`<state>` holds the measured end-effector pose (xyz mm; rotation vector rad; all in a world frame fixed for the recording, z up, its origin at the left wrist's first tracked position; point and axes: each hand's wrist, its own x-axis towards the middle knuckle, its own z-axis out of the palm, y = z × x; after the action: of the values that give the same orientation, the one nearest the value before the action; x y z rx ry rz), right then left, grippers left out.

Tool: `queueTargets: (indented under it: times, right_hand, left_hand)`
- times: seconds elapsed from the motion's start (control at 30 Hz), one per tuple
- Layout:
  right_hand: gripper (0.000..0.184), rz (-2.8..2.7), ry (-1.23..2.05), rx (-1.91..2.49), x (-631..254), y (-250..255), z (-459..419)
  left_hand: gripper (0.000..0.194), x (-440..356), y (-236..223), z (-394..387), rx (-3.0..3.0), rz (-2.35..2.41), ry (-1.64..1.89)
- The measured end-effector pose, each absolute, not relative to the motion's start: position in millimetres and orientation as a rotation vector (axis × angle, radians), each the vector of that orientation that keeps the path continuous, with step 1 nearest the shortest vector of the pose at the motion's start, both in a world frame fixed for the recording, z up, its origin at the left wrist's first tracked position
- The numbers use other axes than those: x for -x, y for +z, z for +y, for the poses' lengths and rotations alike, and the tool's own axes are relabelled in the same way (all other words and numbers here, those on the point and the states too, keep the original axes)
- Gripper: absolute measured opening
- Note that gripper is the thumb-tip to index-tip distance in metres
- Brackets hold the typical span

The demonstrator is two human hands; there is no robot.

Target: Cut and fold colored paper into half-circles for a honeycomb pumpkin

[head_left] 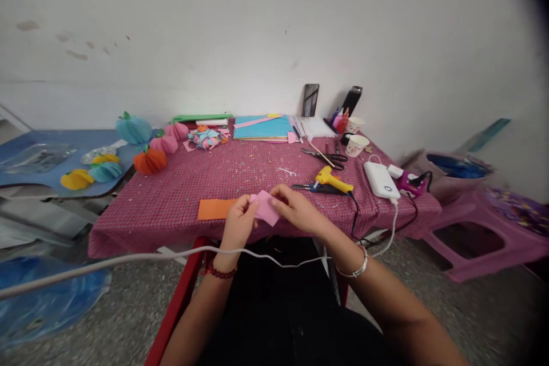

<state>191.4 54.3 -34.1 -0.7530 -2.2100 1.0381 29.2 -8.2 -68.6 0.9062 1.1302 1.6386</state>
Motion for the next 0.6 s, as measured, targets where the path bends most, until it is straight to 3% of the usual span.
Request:
queueTargets:
  times: [0.1, 0.23, 0.3, 0.4, 0.47, 0.6]
  right_hand:
    - [0.037, -1.985, 1.151, 0.718, -187, -43, 49]
    - [0.024, -1.85, 1.369, 0.779, -177, -54, 40]
    - [0.03, -1.618, 1.646, 0.748, -172, -57, 32]
    - [0.041, -1.303, 1.936, 0.66, -165, -60, 18]
    - [0.044, -1.233, 2.037, 0.591, -162, -60, 10]
    - [0.04, -1.137, 2.149, 0.49, -162, -59, -2]
  left_hand:
    - [0.021, -31, -68, -8, -0.842, 1.116, 1.738]
    - [0.027, -35, -66, -9, -0.809, 1.062, 1.831]
    - [0.039, -37, -64, -11, -0.834, 0.981, 1.885]
    - [0.075, -39, -61, -19, -0.997, 0.766, 1.863]
    - [0.085, -39, -57, -26, -1.109, 0.697, 1.792]
    - [0.049, -40, -50, -37, -1.235, 0.806, 1.753]
